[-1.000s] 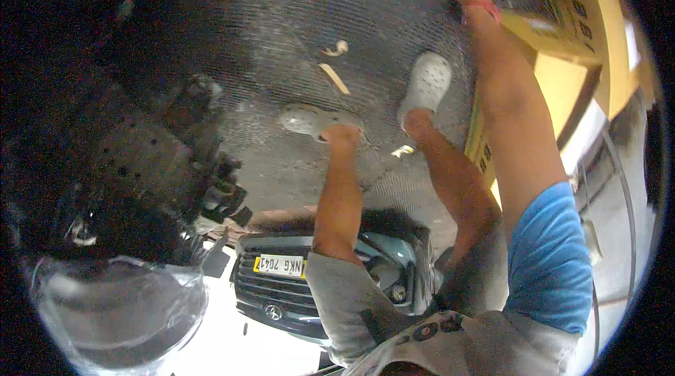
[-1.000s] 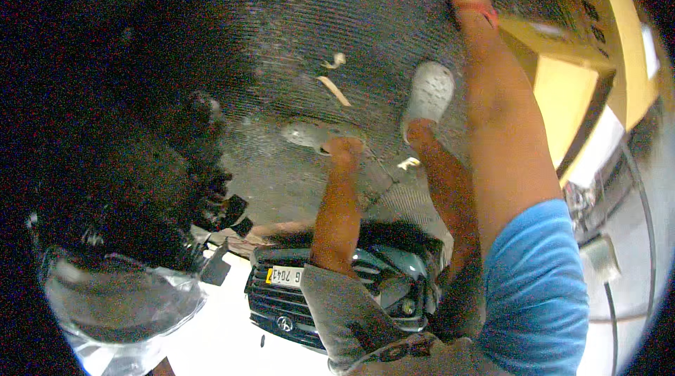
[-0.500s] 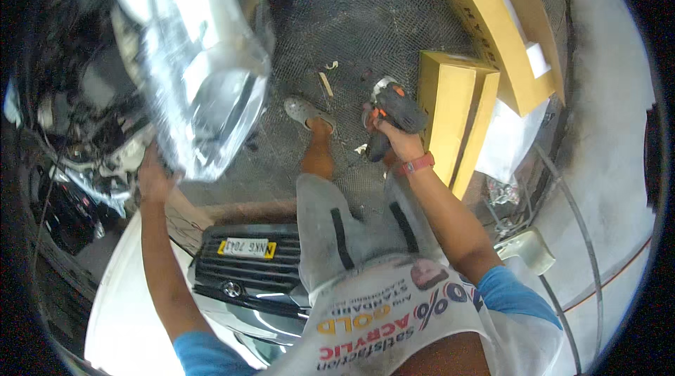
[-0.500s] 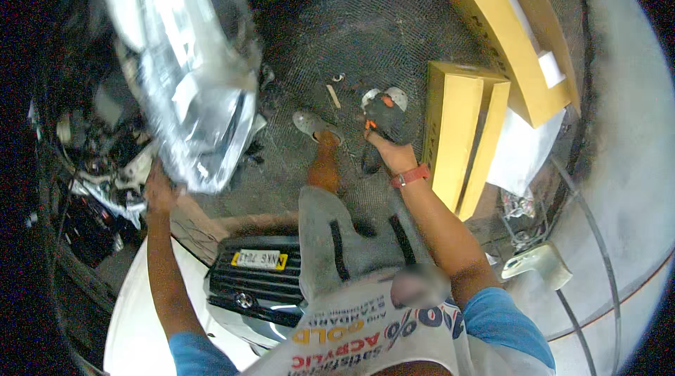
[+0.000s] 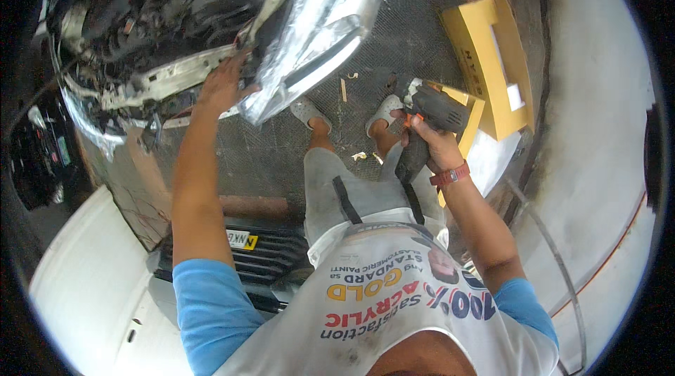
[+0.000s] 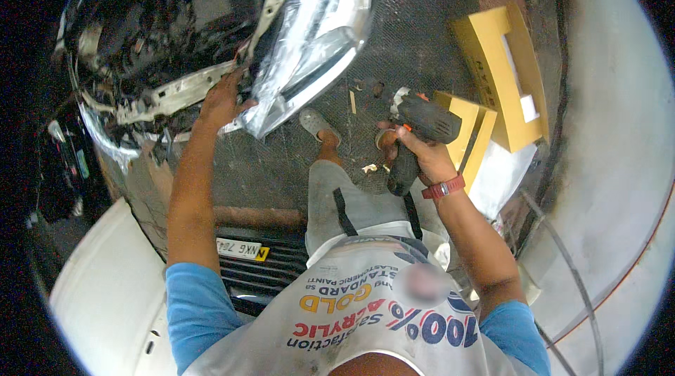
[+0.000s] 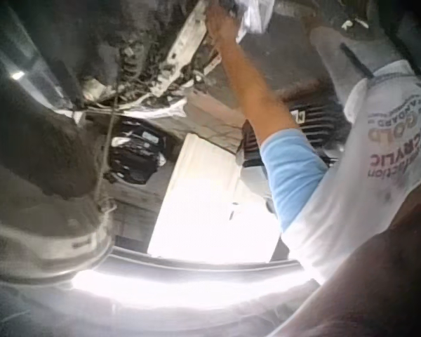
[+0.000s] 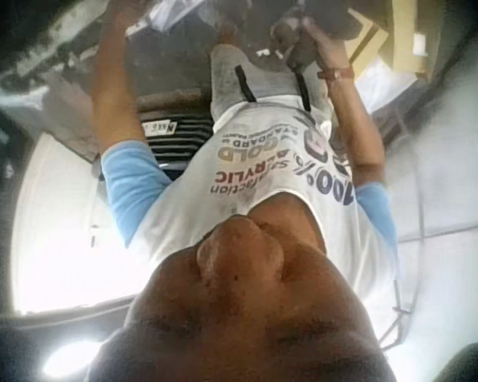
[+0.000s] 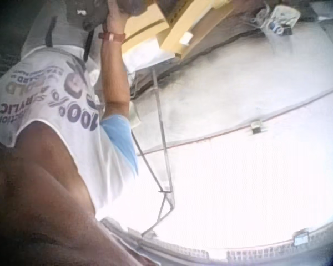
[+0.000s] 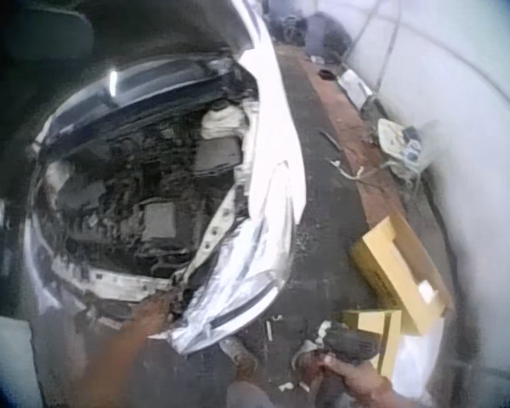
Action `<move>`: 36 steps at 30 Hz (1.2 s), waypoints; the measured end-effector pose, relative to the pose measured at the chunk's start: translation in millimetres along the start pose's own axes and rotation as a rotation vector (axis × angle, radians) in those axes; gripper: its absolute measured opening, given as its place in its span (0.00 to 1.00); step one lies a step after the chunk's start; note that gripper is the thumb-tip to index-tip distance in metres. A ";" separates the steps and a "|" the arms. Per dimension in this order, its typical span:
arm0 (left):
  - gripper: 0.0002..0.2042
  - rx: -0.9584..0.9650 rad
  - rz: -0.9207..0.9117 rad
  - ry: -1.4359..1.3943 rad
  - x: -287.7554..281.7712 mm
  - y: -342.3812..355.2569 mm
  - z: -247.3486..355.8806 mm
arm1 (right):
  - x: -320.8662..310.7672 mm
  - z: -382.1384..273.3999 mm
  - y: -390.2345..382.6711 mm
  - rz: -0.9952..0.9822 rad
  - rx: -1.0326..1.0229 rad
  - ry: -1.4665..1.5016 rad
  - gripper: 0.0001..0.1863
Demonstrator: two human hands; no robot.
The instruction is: The person installs a car headlight into the front of a white vehicle. They position the headlight, connect the wiring harness, and secure it with screws using a power drill and a hammer.
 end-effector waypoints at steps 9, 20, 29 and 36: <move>0.49 0.131 0.168 -0.206 16.8 -7.0 -22.1 | 110.9 -46.7 -33.4 0.031 -0.495 -1.411 0.32; 0.48 0.264 0.235 -0.334 28.4 -7.4 -29.3 | 227.9 -52.4 -21.4 -0.085 -0.302 -0.953 0.29; 0.49 0.303 0.334 -0.399 41.5 0.0 -35.0 | 297.4 -43.8 23.8 -0.131 -0.344 -1.093 0.21; 0.47 0.302 0.320 -0.396 42.2 -0.8 -35.9 | 307.4 -41.4 35.9 -0.078 -0.196 -1.183 0.20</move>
Point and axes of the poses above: each hand's wrist, its own y-axis towards the middle knuckle, its own x-axis out of the palm, z = x × y, the point moved 4 cm from there along y, towards the middle knuckle, and after that the axes turned 6 degrees about -y, right-handed, at the moved point
